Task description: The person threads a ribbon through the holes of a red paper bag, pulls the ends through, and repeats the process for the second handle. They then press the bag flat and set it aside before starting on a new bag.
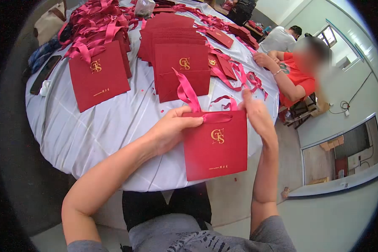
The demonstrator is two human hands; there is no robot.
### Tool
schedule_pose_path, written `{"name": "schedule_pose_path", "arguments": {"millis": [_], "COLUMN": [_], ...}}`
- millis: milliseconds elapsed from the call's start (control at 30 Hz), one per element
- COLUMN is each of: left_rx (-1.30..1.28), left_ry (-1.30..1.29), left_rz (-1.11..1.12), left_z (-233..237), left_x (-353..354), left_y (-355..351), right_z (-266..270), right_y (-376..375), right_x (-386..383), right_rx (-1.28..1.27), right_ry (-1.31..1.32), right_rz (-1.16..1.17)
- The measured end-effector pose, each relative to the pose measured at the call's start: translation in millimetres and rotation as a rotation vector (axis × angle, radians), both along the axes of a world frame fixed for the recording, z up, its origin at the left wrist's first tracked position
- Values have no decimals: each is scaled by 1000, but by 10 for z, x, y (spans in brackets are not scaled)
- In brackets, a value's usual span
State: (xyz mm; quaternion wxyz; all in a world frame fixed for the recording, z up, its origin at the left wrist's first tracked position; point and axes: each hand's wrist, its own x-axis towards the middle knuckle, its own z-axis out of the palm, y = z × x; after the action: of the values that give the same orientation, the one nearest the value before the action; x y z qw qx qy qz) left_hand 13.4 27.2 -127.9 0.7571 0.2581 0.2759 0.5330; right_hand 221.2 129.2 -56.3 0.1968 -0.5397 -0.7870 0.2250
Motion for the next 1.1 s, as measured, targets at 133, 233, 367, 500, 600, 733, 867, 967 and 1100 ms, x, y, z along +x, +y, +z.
{"name": "schedule_pose_path", "arguments": {"millis": [133,233,367,500,600,733,867,967,1100], "left_rx": [18,64,225,439,751,683,580,118,22], "left_ry": [54,90,258,516,911,1113,1356,1509,1616], "left_rz": [29,41,94,179,413,699,1243,1132,1047], "left_z": [26,3,151,494,825,1148,827,212,-162], "left_x": [23,2,-75,-306,-599,-1115,-1787,-2247,-2293], "left_y": [-1,-6,-61,-285,-545,-782,-527,-473,-500], "right_z": [-83,-183,-146,46,221,499,399,-26,-559], "right_y": [-127,-209,-351,-507,-556,-534,-71,76,-15], "right_x": [-4,-111,-263,-510,-868,-1616,-2407,-2634,-2754], "right_rx": [-323,-243,-76,283,432,422,559,211,192], "right_ry": [383,612,795,783,838,974,751,239,195], "right_rz": [173,128,71,275,357,473,617,582,570]}}
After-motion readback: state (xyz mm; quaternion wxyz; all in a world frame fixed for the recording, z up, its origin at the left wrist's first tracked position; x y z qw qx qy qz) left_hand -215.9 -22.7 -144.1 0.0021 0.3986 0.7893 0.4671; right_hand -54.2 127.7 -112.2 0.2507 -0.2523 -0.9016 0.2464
